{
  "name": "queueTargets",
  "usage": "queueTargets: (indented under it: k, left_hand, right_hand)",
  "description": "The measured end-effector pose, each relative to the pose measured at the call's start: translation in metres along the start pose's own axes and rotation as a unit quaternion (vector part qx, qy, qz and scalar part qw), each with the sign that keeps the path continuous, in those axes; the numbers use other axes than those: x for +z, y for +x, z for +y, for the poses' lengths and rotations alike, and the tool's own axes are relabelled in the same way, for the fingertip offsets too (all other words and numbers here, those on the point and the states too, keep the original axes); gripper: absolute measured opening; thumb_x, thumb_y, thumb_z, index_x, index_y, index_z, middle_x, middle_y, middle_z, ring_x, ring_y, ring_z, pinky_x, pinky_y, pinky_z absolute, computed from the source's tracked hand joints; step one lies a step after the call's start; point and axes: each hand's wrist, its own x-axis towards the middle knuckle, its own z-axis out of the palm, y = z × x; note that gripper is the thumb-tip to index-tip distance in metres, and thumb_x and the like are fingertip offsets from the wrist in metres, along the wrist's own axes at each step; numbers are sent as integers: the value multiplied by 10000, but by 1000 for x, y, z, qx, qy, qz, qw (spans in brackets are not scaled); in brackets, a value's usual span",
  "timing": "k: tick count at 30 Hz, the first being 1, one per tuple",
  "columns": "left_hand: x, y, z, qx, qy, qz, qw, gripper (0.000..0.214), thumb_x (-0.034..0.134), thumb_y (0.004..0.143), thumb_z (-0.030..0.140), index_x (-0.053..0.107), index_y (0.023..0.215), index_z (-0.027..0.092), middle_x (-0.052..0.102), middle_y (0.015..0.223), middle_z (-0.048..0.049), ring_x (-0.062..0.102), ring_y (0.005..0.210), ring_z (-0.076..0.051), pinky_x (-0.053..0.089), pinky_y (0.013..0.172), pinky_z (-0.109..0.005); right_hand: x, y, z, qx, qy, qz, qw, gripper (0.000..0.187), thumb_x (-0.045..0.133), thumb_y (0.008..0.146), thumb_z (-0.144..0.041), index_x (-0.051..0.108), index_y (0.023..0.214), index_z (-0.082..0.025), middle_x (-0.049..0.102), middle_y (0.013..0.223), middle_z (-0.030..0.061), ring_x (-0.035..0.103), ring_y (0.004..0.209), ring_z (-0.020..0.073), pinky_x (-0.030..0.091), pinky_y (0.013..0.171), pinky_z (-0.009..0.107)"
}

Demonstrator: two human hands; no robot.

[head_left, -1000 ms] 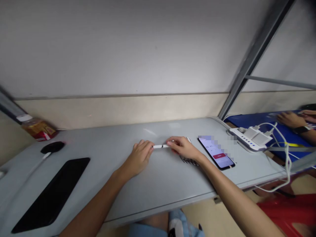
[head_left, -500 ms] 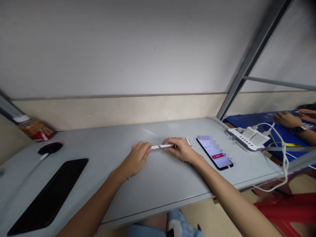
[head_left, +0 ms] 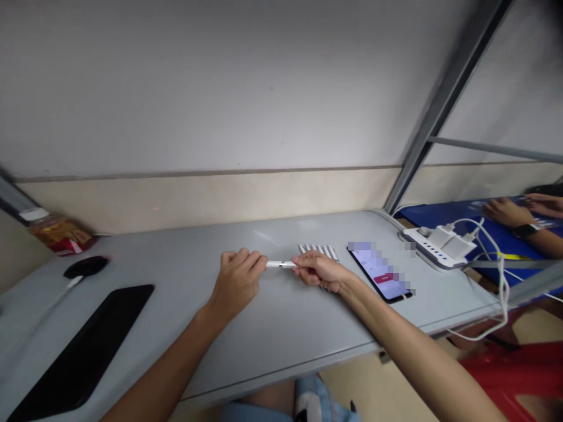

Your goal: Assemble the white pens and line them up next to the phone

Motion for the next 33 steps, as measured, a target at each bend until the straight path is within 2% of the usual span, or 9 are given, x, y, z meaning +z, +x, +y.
queueTargets:
  k: [3,6,9,11,13,16,19,23,33]
  left_hand:
    - [-1,2,1,-20,-52,9,998,247,340,959,224,582,1005,212,639,896,-65,518,861,-238,294,779,-417]
    - [0,3,-2,-42,-135,6,990,275,328,968,276,553,1110,207,629,1032,-71,539,969,-227,317,851,-403]
    - [3,3,-10,-85,-135,-3,987,301,329,959,311,548,1130,196,620,1091,-80,542,1030,-234,331,887,-404]
    - [6,2,-15,-132,-83,-19,988,313,344,943,337,566,1101,183,623,1094,-96,537,1035,-261,345,879,-423]
    - [8,1,-20,-177,-30,-46,983,328,340,928,337,573,1087,171,624,1095,-118,528,1041,-287,366,851,-432]
    - [10,1,-26,-225,10,-105,969,341,334,897,312,560,1096,154,628,1083,-142,531,1033,-305,403,794,-417]
    - [10,-1,-31,-260,13,-173,950,350,328,875,332,553,1069,148,646,1021,-145,574,965,-307,423,725,-393]
    - [11,-3,-34,-273,1,-218,937,368,322,865,380,538,1059,155,666,953,-138,626,846,-292,426,657,-367]
    - [12,-2,-32,-267,-10,-232,935,333,340,836,316,501,1103,200,692,917,-104,653,788,-283,425,610,-347]
  right_hand:
    - [2,2,-2,-74,29,71,994,296,666,786,-417,615,716,-134,474,493,-39,368,441,68,239,434,211]
    - [2,5,-6,-161,127,159,966,226,734,734,-340,614,768,-151,589,734,10,527,650,97,395,553,193]
    - [-5,5,-10,-177,260,156,936,219,665,801,-375,588,891,-190,596,811,15,558,695,116,463,597,219]
    - [-10,3,-11,-176,315,125,924,199,605,851,-386,562,965,-229,526,678,-32,466,529,83,395,467,184]
    - [-14,1,-11,-184,336,97,919,192,578,881,-355,536,1054,-283,411,584,-72,319,425,61,241,371,151]
    - [-15,-1,-11,-195,338,79,917,260,581,891,-315,491,1133,-353,330,572,-85,221,406,57,124,360,152]
    - [-15,-1,-11,-193,325,79,922,241,594,884,-338,492,1102,-347,281,573,-87,171,408,56,92,364,163]
    - [-14,-1,-12,-200,304,83,928,285,592,885,-356,470,1142,-350,258,581,-87,152,417,58,81,369,172]
    - [-14,1,-10,-196,270,106,937,252,594,875,-388,464,1082,-329,279,580,-91,137,416,55,83,368,173]
